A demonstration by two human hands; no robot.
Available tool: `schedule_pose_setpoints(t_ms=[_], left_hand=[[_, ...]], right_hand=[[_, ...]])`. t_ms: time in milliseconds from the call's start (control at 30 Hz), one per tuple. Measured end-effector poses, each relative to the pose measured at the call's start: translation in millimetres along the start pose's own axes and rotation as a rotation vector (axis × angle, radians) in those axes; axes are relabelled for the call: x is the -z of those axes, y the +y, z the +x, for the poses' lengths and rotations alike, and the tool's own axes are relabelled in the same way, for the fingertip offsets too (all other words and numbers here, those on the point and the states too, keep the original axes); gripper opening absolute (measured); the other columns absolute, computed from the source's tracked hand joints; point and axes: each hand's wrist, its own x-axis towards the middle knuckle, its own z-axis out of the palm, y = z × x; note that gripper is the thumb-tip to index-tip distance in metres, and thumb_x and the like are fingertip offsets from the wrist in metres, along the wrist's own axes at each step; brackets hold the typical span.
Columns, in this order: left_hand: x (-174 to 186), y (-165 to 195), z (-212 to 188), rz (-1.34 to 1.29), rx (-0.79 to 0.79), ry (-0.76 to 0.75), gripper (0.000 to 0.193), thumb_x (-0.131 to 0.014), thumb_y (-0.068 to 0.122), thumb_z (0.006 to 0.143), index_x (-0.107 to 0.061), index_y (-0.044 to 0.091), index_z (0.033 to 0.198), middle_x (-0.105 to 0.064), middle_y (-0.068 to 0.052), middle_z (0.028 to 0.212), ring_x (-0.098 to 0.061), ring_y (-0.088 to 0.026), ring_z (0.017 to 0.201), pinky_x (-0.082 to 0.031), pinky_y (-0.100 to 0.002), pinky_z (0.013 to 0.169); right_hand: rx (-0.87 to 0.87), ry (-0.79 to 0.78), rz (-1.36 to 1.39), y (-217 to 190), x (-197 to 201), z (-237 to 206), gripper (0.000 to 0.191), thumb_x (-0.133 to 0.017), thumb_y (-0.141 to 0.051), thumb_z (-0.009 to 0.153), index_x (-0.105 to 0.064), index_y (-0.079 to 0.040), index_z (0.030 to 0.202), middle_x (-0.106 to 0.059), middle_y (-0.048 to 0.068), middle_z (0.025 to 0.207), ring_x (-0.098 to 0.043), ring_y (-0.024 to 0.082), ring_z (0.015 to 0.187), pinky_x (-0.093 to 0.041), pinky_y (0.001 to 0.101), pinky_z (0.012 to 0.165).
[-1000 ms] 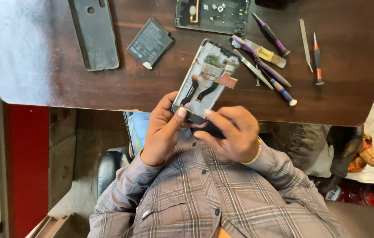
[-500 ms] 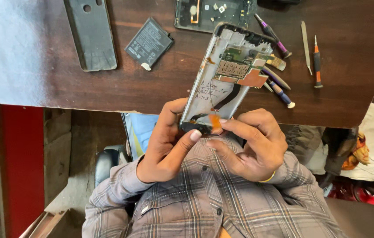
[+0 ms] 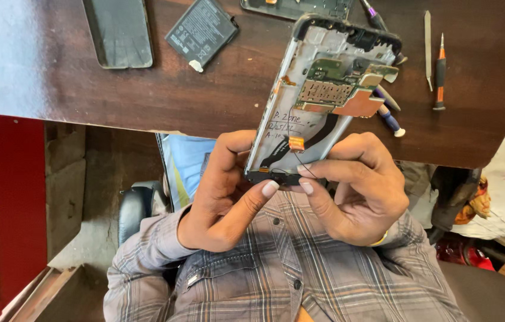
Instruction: The person repairs a disassembled smartphone at a workbench. They use a screwdriver on the phone frame, handle the motherboard and small components, then hold the phone chassis and use tweezers to work on a flex cable and connector at the bottom edge of the device.
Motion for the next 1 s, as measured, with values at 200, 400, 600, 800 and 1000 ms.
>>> schedule_pose_setpoints(t_ms=[200, 400, 600, 800, 1000], left_hand=[[-3, -1, -4, -0.043, 0.018, -0.015, 0.051, -0.048, -0.008, 0.112, -0.026, -0.002, 0.157, -0.049, -0.019, 0.150, -0.053, -0.019, 0.139, -0.046, -0.033, 0.119], [-2, -5, -4, 0.013, -0.021, -0.040, 0.050, -0.049, -0.008, 0.113, -0.025, -0.002, 0.157, -0.049, -0.018, 0.152, -0.050, -0.017, 0.141, -0.041, -0.031, 0.123], [-3, -6, -6, -0.023, -0.009, -0.031, 0.048, -0.050, -0.009, 0.114, -0.026, -0.002, 0.155, -0.051, -0.018, 0.150, -0.052, -0.016, 0.135, -0.045, -0.031, 0.121], [-2, -9, -11, -0.001, -0.029, -0.018, 0.047, -0.051, -0.009, 0.113, -0.028, -0.002, 0.153, -0.052, -0.019, 0.148, -0.051, -0.016, 0.134, -0.044, -0.030, 0.119], [-1, -8, -11, -0.050, -0.028, -0.019, 0.049, -0.052, -0.009, 0.113, -0.026, 0.000, 0.155, -0.050, -0.017, 0.145, -0.051, -0.016, 0.135, -0.043, -0.031, 0.117]], right_hand=[[0.010, -0.009, -0.008, -1, 1, 1, 0.027, -0.082, 0.003, 0.081, -0.071, 0.003, 0.105, -0.060, 0.009, 0.100, -0.057, 0.012, 0.084, -0.046, 0.0210, 0.071], [0.008, -0.009, -0.079, -3, 2, -2, 0.026, -0.086, 0.001, 0.080, -0.074, 0.002, 0.103, -0.058, 0.008, 0.094, -0.056, 0.011, 0.079, -0.044, 0.0204, 0.066], [0.029, -0.045, -0.083, -3, 5, -2, 0.026, -0.084, 0.001, 0.083, -0.072, 0.002, 0.107, -0.062, 0.009, 0.101, -0.059, 0.013, 0.085, -0.048, 0.0223, 0.071], [0.050, -0.074, -0.094, -4, 4, -3, 0.023, -0.084, -0.002, 0.083, -0.072, 0.000, 0.103, -0.060, 0.009, 0.099, -0.057, 0.015, 0.088, -0.045, 0.0241, 0.070], [0.081, -0.142, -0.144, -6, 7, 1, 0.022, -0.085, -0.006, 0.083, -0.072, -0.002, 0.101, -0.061, 0.006, 0.095, -0.056, 0.016, 0.087, -0.044, 0.0265, 0.068]])
